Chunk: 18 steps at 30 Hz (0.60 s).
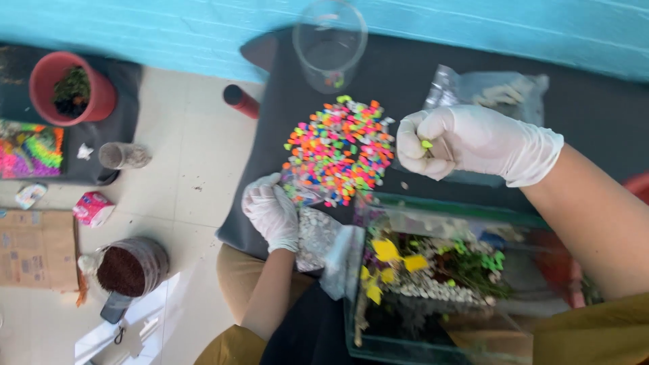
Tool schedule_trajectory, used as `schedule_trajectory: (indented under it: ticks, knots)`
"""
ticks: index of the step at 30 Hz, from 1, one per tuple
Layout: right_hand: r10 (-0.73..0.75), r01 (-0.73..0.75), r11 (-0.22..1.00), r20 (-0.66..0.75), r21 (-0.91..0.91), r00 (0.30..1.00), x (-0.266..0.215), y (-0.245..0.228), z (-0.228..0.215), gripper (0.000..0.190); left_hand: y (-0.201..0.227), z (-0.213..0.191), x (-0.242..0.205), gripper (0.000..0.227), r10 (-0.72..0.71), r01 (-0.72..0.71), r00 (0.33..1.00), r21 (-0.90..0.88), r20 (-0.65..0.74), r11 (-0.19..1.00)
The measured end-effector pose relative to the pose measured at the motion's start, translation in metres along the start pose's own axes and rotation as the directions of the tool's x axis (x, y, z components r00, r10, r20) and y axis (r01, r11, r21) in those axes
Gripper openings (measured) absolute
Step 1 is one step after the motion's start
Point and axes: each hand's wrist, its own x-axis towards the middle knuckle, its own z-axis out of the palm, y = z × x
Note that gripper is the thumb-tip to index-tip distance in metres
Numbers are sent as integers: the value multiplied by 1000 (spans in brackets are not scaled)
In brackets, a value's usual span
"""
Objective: Finishing the interior decoration of a small glass aquarium by adding colorful stones and arranging artificial plants.
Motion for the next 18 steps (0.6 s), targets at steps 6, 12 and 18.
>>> schedule_trajectory:
  ticks: [6,12,18]
  knots:
    - [-100,105,994,-142,28,985,-143,29,63,28,43,-35,14,27,41,-40,999,-36,22,999]
    - [227,-227,973,-248,26,942,-222,117,66,35,35,-25,1,23,38,-39,996,-13,-75,999]
    - [461,-745,530,-600,-405,654,-195,142,80,32,22,-16,-3,24,0,-1,997,-8,-81,1000]
